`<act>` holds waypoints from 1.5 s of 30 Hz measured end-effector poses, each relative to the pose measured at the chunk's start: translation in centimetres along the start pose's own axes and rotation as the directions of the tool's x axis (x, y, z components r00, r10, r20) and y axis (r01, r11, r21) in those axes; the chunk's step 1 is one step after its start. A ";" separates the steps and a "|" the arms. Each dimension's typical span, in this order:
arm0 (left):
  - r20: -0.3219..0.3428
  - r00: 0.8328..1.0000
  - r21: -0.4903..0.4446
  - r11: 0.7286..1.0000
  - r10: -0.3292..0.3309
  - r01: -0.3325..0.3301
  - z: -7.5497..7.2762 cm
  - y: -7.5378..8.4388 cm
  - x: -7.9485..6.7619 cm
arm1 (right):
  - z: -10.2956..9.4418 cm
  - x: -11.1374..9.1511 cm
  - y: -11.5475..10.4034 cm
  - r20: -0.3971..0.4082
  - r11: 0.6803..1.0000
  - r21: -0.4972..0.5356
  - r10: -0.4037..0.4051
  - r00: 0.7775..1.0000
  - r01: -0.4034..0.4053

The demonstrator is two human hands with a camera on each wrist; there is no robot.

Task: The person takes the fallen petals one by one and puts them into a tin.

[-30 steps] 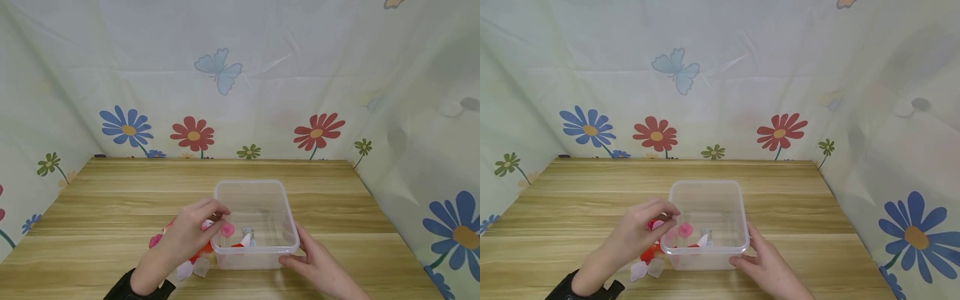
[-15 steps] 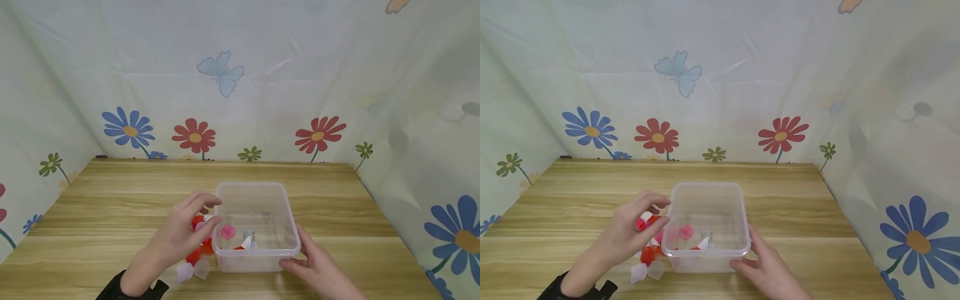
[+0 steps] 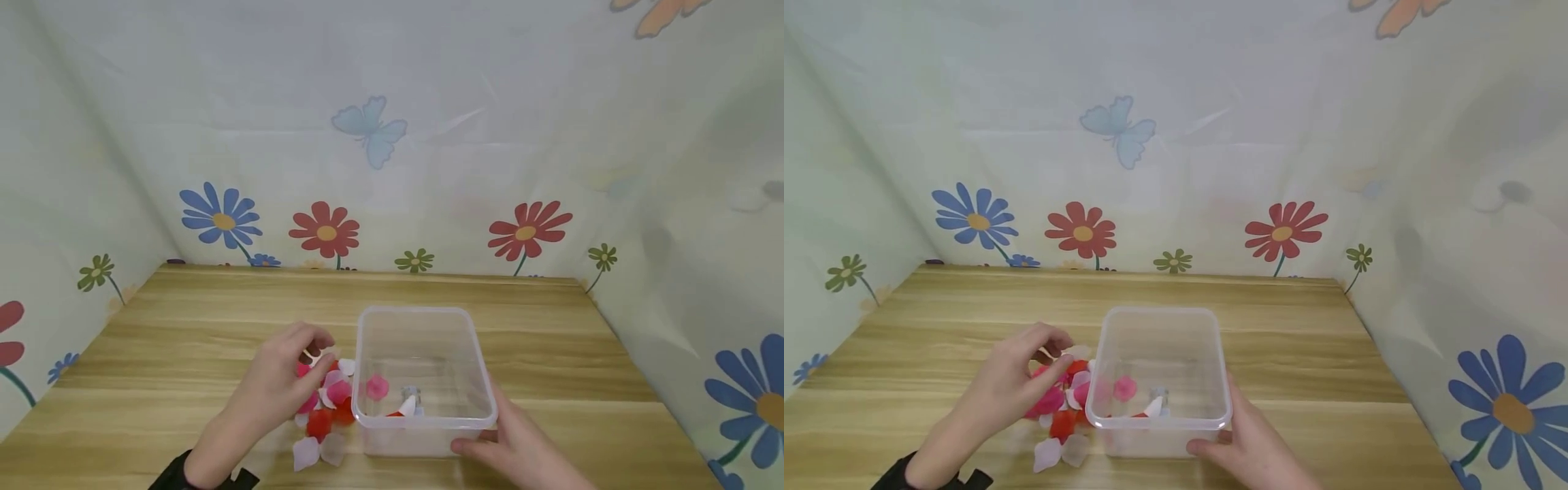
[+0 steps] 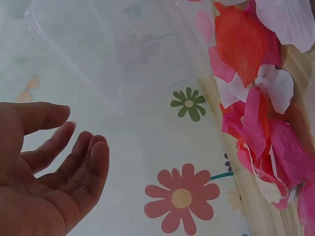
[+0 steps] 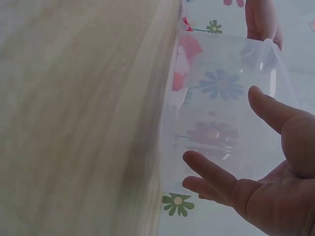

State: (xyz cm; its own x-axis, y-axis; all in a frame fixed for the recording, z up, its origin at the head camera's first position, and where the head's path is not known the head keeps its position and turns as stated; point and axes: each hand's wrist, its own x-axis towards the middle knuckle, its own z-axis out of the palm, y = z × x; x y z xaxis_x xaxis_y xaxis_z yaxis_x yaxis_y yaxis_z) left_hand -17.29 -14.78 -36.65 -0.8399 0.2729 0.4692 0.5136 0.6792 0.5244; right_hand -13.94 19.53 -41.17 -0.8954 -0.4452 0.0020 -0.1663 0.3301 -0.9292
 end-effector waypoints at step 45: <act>0.572 0.819 0.081 0.997 -0.051 0.005 2.6 -2.9 -1.0 | -0.1 -0.3 0.0 0.028 0.990 -0.038 -0.135 0.990 0.136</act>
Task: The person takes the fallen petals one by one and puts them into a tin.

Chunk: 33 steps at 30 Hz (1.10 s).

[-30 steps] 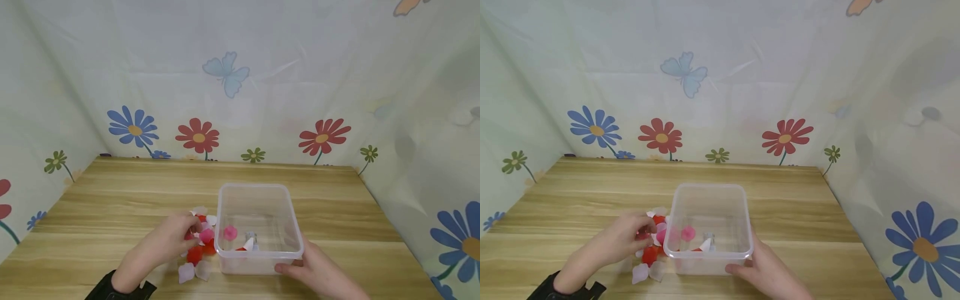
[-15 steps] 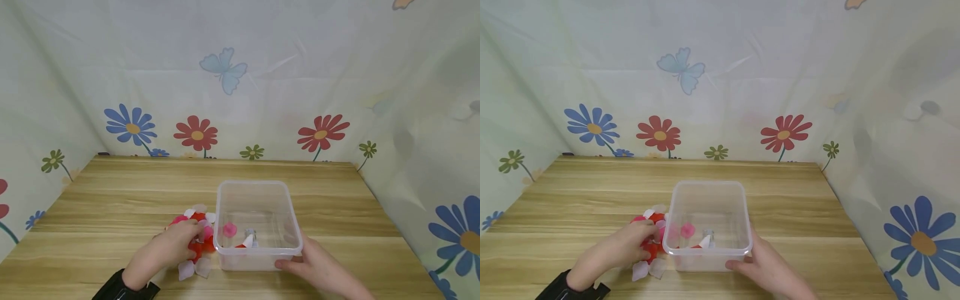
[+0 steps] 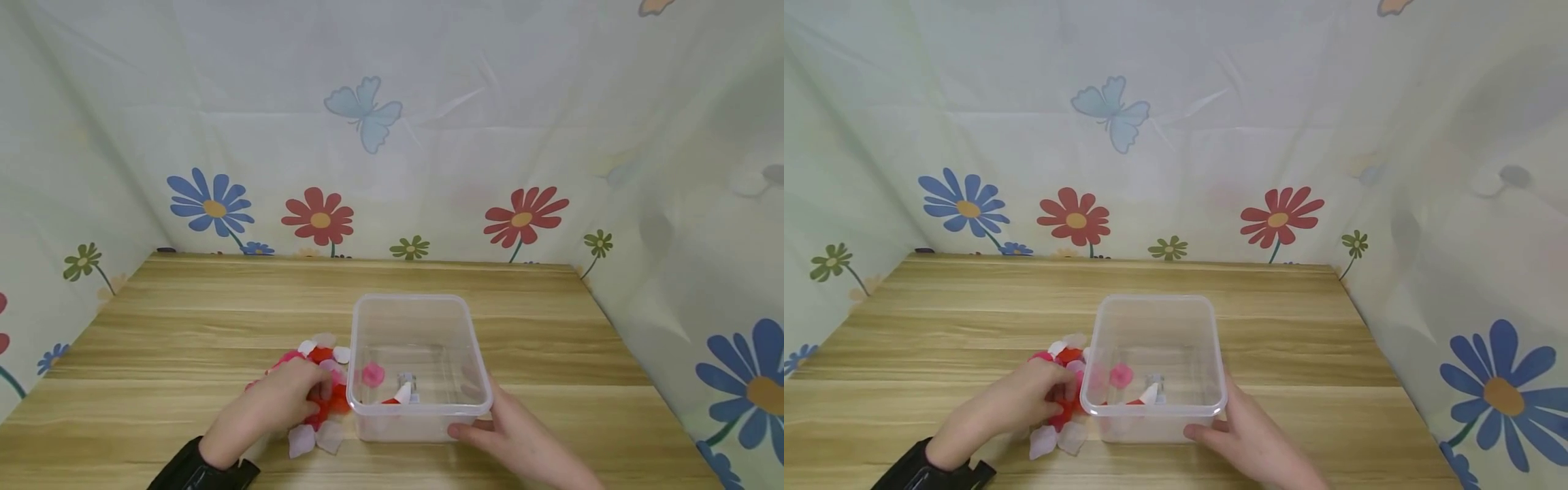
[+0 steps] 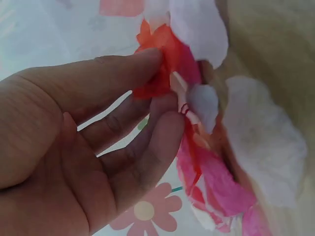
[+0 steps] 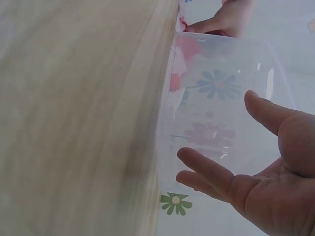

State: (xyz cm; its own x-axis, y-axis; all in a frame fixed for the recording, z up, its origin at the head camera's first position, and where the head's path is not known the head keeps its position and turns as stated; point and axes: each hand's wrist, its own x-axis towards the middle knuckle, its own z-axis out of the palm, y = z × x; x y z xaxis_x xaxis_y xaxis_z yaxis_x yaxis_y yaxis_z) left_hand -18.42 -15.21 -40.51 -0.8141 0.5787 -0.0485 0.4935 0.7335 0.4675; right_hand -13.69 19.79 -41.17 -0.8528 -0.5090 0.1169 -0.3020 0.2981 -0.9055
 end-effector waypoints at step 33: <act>-0.525 0.850 -0.097 0.990 0.036 -0.101 -4.1 3.9 0.0 | 0.1 -0.4 -0.2 -0.031 0.994 0.073 0.082 0.996 -0.079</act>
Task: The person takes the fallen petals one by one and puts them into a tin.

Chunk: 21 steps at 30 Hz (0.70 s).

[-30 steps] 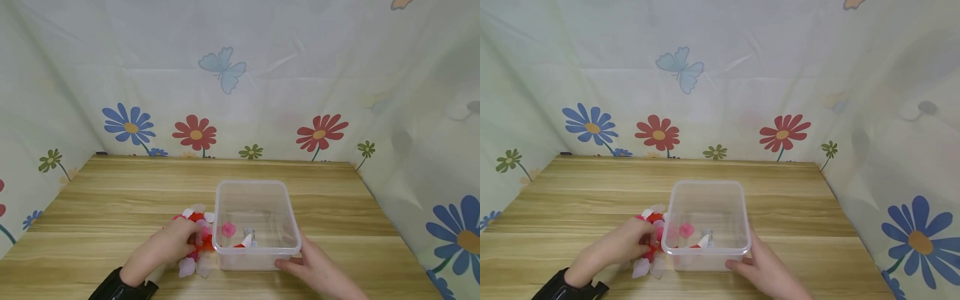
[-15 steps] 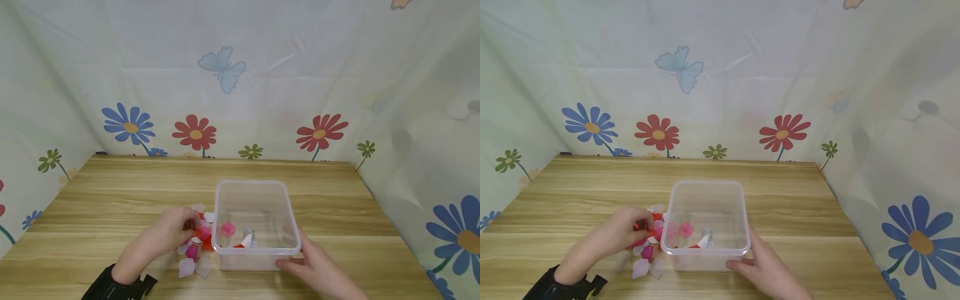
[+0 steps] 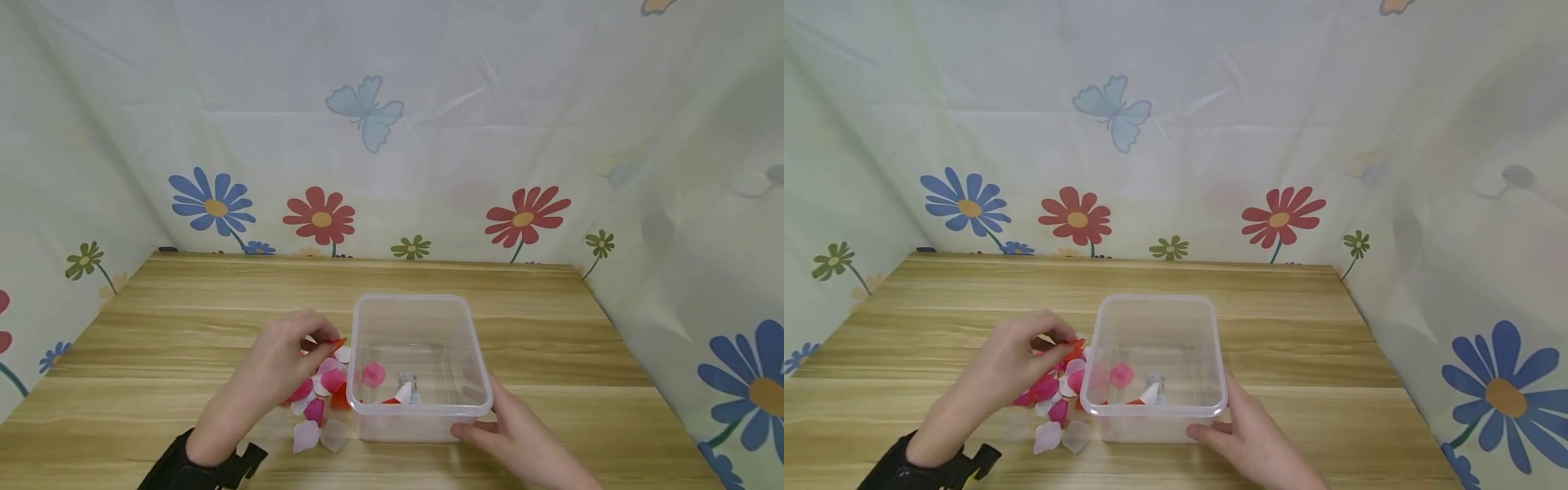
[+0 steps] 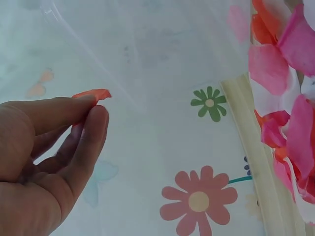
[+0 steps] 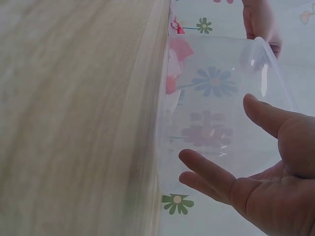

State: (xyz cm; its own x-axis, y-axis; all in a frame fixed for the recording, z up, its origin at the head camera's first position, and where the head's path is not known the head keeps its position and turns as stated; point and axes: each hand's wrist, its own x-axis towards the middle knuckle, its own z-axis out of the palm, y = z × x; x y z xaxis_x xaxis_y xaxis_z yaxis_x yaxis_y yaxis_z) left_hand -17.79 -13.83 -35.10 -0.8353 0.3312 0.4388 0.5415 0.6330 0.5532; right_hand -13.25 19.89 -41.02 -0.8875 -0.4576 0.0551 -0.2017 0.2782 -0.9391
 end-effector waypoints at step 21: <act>-0.079 0.961 -0.217 0.937 0.264 -0.275 2.2 1.4 0.8 | 0.0 0.0 -0.1 -0.001 0.998 0.007 0.070 0.998 -0.070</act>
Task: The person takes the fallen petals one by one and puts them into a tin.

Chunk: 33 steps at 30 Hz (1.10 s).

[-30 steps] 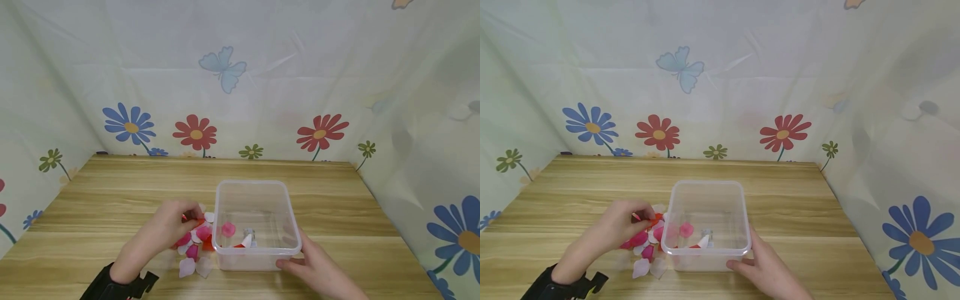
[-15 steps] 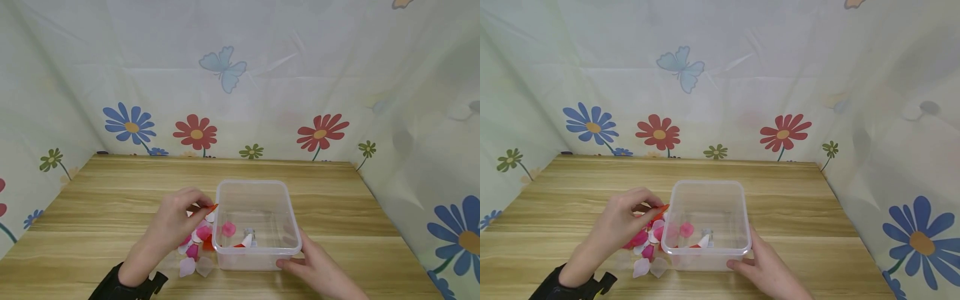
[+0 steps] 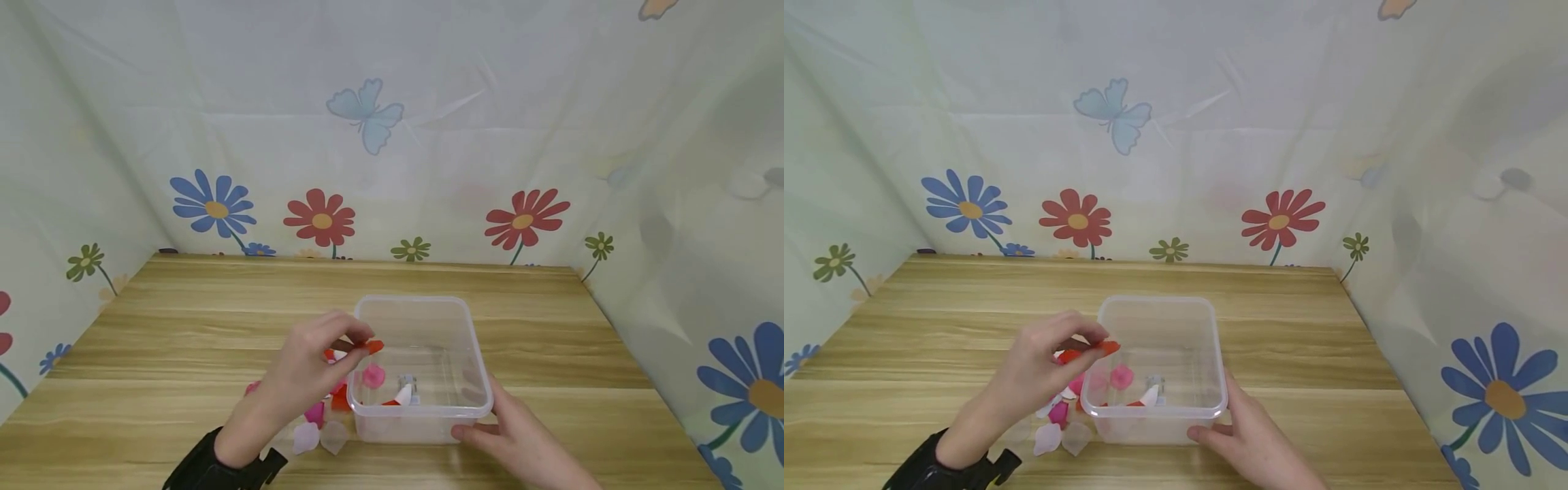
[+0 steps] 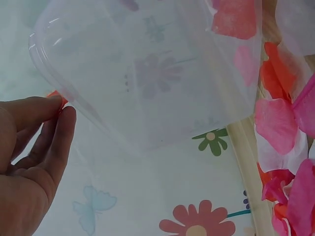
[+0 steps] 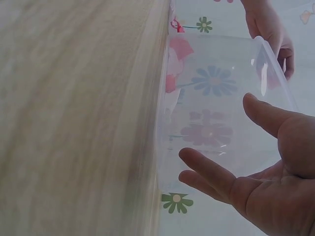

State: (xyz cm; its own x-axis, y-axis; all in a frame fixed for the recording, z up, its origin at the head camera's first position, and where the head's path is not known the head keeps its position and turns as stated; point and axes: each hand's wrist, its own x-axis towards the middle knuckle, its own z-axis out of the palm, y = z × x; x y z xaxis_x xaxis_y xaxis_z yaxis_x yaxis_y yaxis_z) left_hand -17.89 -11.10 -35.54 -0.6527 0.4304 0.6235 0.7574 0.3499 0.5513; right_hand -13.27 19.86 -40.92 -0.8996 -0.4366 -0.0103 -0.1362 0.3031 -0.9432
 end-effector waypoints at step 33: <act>0.069 0.996 0.045 0.997 0.055 -0.058 0.5 -0.1 -0.1 | -0.2 0.0 0.0 -0.005 0.999 -0.035 0.037 0.999 -0.037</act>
State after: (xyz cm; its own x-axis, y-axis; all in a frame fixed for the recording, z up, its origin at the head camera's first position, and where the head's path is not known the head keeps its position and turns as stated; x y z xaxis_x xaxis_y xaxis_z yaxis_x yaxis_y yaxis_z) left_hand -17.92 -10.75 -35.91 -0.6075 0.5054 0.6128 0.7939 0.3618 0.4887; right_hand -13.39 20.03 -40.87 -0.9061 -0.4209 -0.0432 -0.1174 0.3481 -0.9301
